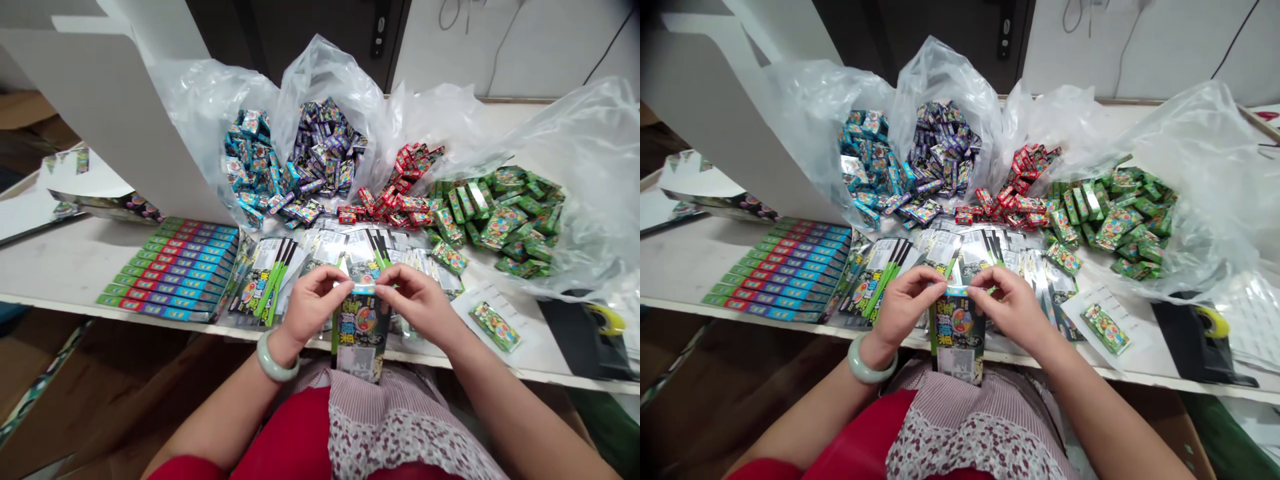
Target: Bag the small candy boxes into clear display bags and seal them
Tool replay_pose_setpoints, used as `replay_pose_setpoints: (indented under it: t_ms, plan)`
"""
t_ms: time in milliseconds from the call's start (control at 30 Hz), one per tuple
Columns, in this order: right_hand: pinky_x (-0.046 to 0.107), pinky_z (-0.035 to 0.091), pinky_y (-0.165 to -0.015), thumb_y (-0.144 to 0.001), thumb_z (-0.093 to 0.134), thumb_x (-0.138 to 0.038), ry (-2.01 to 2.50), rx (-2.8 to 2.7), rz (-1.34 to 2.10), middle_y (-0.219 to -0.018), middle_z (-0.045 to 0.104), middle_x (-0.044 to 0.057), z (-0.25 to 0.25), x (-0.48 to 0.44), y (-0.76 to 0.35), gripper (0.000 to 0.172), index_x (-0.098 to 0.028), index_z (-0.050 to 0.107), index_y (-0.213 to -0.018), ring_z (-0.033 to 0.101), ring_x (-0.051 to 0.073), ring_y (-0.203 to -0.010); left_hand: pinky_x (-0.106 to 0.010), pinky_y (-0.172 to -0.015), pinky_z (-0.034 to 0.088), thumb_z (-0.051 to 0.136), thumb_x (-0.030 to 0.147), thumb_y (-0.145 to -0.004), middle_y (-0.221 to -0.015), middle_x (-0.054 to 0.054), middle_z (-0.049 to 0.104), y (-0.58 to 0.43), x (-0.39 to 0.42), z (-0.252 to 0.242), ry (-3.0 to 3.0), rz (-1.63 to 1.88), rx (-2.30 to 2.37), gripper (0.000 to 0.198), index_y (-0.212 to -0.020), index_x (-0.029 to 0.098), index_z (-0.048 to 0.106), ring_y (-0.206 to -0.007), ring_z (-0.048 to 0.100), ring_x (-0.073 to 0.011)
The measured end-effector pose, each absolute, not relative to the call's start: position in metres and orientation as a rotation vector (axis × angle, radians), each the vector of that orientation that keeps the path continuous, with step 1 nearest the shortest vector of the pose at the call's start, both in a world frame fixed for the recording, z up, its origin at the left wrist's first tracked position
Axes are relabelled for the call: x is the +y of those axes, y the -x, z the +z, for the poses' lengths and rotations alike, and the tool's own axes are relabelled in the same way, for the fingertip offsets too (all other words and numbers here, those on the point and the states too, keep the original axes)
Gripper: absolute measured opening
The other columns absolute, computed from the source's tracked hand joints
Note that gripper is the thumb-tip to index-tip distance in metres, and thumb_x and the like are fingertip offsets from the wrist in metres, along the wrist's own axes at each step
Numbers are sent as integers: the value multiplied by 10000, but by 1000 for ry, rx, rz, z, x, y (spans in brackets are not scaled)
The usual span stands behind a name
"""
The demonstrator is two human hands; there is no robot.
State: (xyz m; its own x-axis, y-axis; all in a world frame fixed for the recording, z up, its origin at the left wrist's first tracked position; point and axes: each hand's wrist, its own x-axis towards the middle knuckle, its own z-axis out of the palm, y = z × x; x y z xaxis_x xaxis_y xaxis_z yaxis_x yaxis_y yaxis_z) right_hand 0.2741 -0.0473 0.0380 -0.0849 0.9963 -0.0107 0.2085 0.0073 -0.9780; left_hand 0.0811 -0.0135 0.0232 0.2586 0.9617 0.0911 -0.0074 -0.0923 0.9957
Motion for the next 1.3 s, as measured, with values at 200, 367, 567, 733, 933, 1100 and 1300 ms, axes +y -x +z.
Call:
replay_pose_setpoints:
  t_ms: [200, 367, 567, 733, 933, 1100, 1300]
  plan:
    - [275, 475, -589, -879, 600, -287, 1281, -1614, 1153, -763, 597, 10, 44, -42, -277, 139, -202, 601, -770, 580, 139, -681, -245, -627, 462, 670, 241, -814, -714, -7, 601, -78, -8, 28, -1471, 1050, 840, 133, -722, 171, 604, -677, 552, -122]
    - [325, 505, -730, -912, 593, -279, 1151, -1719, 985, -873, 624, 34, 37, -50, -281, 102, -234, 626, -826, 603, 175, -854, -318, -738, 497, 571, 251, -912, -832, -48, 652, -68, -10, 26, -1610, 1036, 709, 124, -822, 191, 630, -802, 604, -161]
    - [331, 513, -787, -877, 651, -220, 1095, -1766, 841, -994, 621, 35, 24, -59, -280, 113, -265, 636, -979, 605, 173, -941, -291, -706, 496, 599, 224, -897, -856, -47, 648, -63, -6, 32, -1639, 981, 654, 112, -793, 187, 614, -803, 612, -153]
    - [382, 503, -849, -887, 621, -186, 1138, -1692, 733, -940, 623, 33, 18, -63, -277, 91, -256, 635, -943, 601, 182, -942, -343, -853, 501, 561, 209, -926, -973, -69, 672, -58, -6, 27, -1783, 920, 615, 114, -881, 194, 665, -935, 628, -175]
    - [394, 512, -831, -892, 583, -163, 1147, -1667, 713, -900, 599, 29, 15, -65, -272, 88, -246, 606, -876, 607, 179, -889, -266, -778, 523, 669, 211, -846, -951, -53, 658, -65, -20, 6, -1538, 987, 769, 139, -973, 194, 615, -897, 636, -158]
    - [389, 508, -848, -895, 570, -158, 1156, -1603, 706, -965, 612, 44, 9, -66, -271, 118, -251, 612, -954, 607, 192, -963, -230, -743, 530, 689, 205, -820, -983, -42, 655, -72, -26, 1, -1378, 1018, 891, 367, -1151, 226, 535, -885, 651, -148]
    - [389, 508, -874, -908, 541, -187, 1162, -1514, 713, -1017, 626, 64, 4, -68, -266, 145, -248, 609, -1020, 598, 205, -1025, -262, -850, 520, 642, 188, -866, -950, -23, 667, -67, -23, 4, -1672, 1082, 851, 122, -977, 233, 663, -925, 634, -156]
